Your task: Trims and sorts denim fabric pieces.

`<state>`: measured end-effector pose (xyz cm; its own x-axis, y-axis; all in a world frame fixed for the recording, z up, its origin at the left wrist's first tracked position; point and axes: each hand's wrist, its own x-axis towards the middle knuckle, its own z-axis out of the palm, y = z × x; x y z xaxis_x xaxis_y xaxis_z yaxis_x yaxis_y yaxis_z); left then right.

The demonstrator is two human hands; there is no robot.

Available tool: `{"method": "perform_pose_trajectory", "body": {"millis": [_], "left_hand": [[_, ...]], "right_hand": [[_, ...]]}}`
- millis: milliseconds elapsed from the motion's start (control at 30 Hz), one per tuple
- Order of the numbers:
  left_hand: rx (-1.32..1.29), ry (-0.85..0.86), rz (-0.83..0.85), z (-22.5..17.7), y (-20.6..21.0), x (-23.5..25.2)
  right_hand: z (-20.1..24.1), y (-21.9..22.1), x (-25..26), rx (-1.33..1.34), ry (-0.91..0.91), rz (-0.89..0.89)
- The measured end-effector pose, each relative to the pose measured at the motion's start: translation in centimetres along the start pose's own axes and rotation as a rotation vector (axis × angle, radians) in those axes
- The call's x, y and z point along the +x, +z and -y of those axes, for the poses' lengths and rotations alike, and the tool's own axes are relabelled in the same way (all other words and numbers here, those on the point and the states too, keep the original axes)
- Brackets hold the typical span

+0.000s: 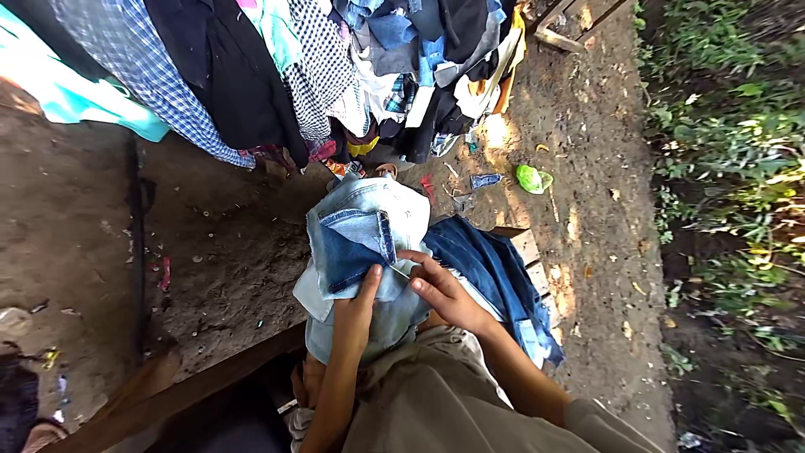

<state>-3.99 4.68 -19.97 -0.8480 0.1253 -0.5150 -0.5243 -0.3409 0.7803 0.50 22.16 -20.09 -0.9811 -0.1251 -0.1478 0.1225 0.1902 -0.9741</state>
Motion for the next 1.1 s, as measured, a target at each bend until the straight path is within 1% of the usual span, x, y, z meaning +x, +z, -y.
{"method": "perform_pose_trajectory", "body": {"millis": [67, 133, 233, 300, 333, 367, 433, 467, 500, 567, 600, 667, 800, 867, 933, 967, 1000, 1033, 1067, 1100], "left_hand": [[-0.008, -0.054, 0.058, -0.2, -0.6, 0.1], [-0.008, -0.135, 0.095, -0.9, -1.0, 0.4], [-0.068, -0.173, 0.103, -1.3, -1.0, 0.5], [-0.110, -0.170, 0.108, -1.3, -1.0, 0.7], [-0.121, -0.168, 0.110, -1.3, -1.1, 0.7], [-0.129, -0.163, 0.113, -1.2, -1.1, 0.7], [-0.133, -0.155, 0.107, -1.0, -1.4, 0.6], [-0.129, -0.155, 0.102, -0.9, -1.5, 0.5], [-0.135, -0.153, 0.094, -0.8, -1.5, 0.4], [-0.139, -0.148, 0.062, -1.0, -1.3, 0.4], [-0.131, -0.141, 0.046, -1.1, -1.0, 0.3], [-0.078, -0.116, 0.037, -1.1, -0.6, 0.1], [0.077, -0.071, 0.100, -0.5, -0.5, 0.1], [0.090, -0.060, 0.126, -0.4, -1.0, 0.2], [0.106, -0.051, 0.145, -0.2, -1.5, 0.2], [0.112, -0.043, 0.150, 0.0, -1.7, 0.3], [0.117, -0.037, 0.152, 0.1, -1.8, 0.3], [0.120, -0.033, 0.151, 0.1, -1.9, 0.3], [0.117, -0.028, 0.154, 0.2, -1.9, 0.3], [0.110, -0.022, 0.162, 0.2, -2.0, 0.4]], "right_hand": [[-0.3, -0.1, 0.0, -0.113, -0.017, -0.012], [-0.9, 0.2, 0.2, -0.197, -0.069, -0.065], [-1.6, 1.5, 0.6, -0.337, -0.179, -0.225], [-1.7, 2.5, 1.1, -0.365, -0.213, -0.322], [-1.6, 2.8, 1.3, -0.318, -0.213, -0.347], [-1.3, 3.0, 1.4, -0.207, -0.179, -0.354], [-0.2, 2.8, 1.8, 0.144, 0.009, -0.405], [0.2, 1.9, 1.9, 0.284, 0.099, -0.406], [0.4, 0.8, 1.7, 0.363, 0.143, -0.389], [1.0, -1.0, 0.9, 0.403, 0.144, -0.339], [1.1, -1.4, 0.3, 0.369, 0.129, -0.307], [1.4, -1.3, -0.6, 0.212, 0.095, -0.230], [1.5, 0.2, -1.1, -0.100, 0.005, -0.100], [1.3, 0.9, -0.8, -0.239, 0.021, -0.108], [1.1, 1.7, -0.3, -0.379, 0.028, -0.180], [0.9, 2.0, 0.0, -0.419, 0.003, -0.222], [0.9, 2.2, 0.4, -0.409, -0.023, -0.253], [0.9, 2.4, 0.6, -0.329, -0.032, -0.268], [1.2, 2.6, 0.9, -0.159, -0.007, -0.267], [1.5, 2.6, 1.1, 0.085, 0.063, -0.254]]}}
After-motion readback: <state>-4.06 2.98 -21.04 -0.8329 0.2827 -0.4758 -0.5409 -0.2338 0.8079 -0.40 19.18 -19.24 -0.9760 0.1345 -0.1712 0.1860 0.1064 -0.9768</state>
